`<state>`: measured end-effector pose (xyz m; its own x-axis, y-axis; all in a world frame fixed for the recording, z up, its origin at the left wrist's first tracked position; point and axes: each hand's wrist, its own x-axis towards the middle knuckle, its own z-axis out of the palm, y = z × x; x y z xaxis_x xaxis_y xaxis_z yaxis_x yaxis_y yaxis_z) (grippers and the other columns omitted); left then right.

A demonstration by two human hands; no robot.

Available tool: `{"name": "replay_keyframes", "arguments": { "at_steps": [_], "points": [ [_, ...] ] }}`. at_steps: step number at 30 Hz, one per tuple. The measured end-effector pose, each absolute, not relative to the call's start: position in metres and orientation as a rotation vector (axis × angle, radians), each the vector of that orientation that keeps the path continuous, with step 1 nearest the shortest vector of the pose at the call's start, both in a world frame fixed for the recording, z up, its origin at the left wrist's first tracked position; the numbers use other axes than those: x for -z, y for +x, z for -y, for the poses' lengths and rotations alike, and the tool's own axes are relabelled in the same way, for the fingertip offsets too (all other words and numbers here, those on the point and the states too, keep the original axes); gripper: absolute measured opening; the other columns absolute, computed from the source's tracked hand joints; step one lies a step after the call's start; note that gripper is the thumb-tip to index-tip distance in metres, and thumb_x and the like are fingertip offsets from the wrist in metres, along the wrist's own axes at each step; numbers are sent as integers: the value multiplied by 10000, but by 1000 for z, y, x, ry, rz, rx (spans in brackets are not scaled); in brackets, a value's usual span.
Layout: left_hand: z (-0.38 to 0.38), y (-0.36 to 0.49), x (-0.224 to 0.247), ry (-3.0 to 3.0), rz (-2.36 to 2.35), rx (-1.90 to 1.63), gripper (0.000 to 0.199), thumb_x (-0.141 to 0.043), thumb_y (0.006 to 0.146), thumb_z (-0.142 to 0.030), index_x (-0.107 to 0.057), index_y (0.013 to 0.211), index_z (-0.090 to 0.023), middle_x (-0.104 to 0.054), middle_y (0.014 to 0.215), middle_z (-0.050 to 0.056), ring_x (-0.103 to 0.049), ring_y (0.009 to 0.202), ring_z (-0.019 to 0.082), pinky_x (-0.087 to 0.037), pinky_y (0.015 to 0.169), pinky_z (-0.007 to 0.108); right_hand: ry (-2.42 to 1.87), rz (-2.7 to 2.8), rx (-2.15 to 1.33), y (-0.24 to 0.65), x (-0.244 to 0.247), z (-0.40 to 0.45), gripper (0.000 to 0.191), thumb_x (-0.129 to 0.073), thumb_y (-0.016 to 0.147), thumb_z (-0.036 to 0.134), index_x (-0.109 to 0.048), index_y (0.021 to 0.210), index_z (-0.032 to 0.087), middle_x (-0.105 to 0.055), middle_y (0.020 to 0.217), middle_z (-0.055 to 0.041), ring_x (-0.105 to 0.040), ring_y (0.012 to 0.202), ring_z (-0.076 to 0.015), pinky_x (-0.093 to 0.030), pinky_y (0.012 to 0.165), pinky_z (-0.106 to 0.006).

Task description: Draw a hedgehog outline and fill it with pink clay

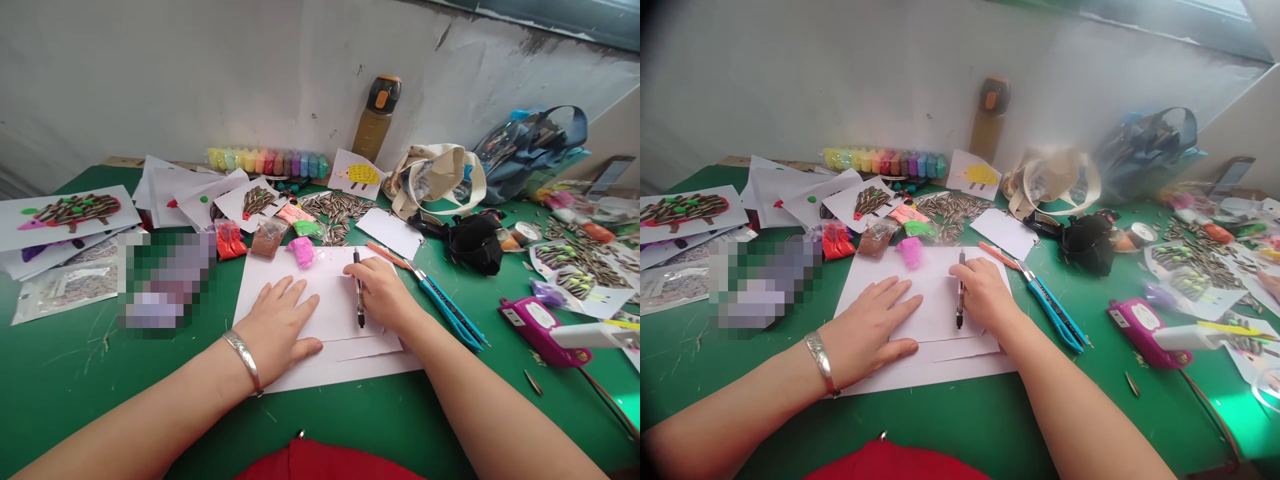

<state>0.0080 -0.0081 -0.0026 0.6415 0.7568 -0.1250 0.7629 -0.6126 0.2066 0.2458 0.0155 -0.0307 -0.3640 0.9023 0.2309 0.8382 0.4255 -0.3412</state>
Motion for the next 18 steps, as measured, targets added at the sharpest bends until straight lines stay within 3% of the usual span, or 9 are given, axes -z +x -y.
{"name": "replay_keyframes", "arguments": {
  "at_steps": [8, 12, 14, 18],
  "points": [
    [8, 7, 7, 2653, -1235, 14, 514, -601, 860, -457, -515, 1315, -233, -451, 1411, 145, -316, 1337, 376, -302, 1056, 584, -1489, 2332, -173, 246, 34, -19, 433, -419, 747, -13, -646, 1053, 192, -574, 829, -79, -506, 835, -239, -404, 753, -341],
    [7, 12, -2, 2646, -1249, 126, 523, -632, 851, -411, -515, 1317, -203, -460, 1399, 160, -330, 1324, 397, -308, 1046, 593, -1419, 2120, -170, 240, 20, -11, 246, -481, 866, 148, -646, 1034, 223, -609, 879, -76, -529, 918, -257, -399, 894, -418],
    [7, 14, -7, 2622, -1244, 182, 522, -631, 857, -410, -517, 1315, -189, -463, 1390, 167, -330, 1322, 403, -309, 1042, 597, -1340, 1850, -337, 232, 10, -1, 211, -518, 905, 292, -627, 1083, 255, -636, 916, -50, -565, 916, -236, -399, 936, -428],
    [7, 16, -10, 2630, -1239, 172, 540, -647, 846, -421, -517, 1312, -180, -461, 1384, 177, -329, 1315, 417, -315, 1025, 612, -1213, 1337, -1020, 211, 8, 16, 356, -422, 950, 469, -603, 1198, 289, -621, 771, -3, -576, 663, -162, -483, 721, -343]
  ]
}}
